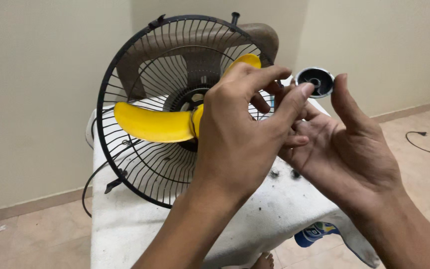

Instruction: The person assembles an electric fan by attaching the fan blades to the motor, securing the front grill, and then attaching the fan head to the stand using a screwdriver. The person uses a screwdriver to tighten screws on the fan stand.

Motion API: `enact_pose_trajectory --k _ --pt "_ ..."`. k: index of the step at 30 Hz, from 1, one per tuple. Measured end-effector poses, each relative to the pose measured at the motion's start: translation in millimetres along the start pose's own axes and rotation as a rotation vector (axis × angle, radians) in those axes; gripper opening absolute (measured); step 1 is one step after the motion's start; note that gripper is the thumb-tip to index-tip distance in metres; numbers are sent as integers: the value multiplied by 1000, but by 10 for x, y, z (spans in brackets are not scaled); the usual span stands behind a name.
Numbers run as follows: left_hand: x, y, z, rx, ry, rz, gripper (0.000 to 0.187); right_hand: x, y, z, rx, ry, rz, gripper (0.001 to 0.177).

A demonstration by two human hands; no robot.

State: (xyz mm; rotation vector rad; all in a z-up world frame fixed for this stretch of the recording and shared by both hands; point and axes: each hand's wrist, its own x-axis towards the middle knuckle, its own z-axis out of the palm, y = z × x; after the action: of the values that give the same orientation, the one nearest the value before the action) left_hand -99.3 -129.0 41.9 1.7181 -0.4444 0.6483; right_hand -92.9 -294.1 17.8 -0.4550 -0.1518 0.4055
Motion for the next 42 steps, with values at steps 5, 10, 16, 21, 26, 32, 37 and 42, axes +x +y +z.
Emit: enact_pose_trajectory --k 5,10,16,21,26,32,37,42 --pt "-8 51 -14 5 8 84 27 -77 65 146 -44 42 -33 48" --pt "-57 66 -46 166 -54 234 24 -125 120 104 41 122 -72 33" --pt "-195 28 -158 319 -112 354 22 -201 223 30 124 4 44 35" --pt "-371 -37 -349 333 -111 163 12 -106 408 97 -340 274 31 38" --pt "-266 -273 -990 699 222 262 25 83 619 231 -1204 460 -56 50" --pt "-92 -642 -1369 796 214 130 98 236 869 308 -1799 276 -537 44" --pt "-135 -774 -1269 390 164 -368 41 337 935 288 -1940 349 -593 36" --pt "-201 -844 -1325 257 136 -217 33 390 886 324 -1947 365 -554 41"
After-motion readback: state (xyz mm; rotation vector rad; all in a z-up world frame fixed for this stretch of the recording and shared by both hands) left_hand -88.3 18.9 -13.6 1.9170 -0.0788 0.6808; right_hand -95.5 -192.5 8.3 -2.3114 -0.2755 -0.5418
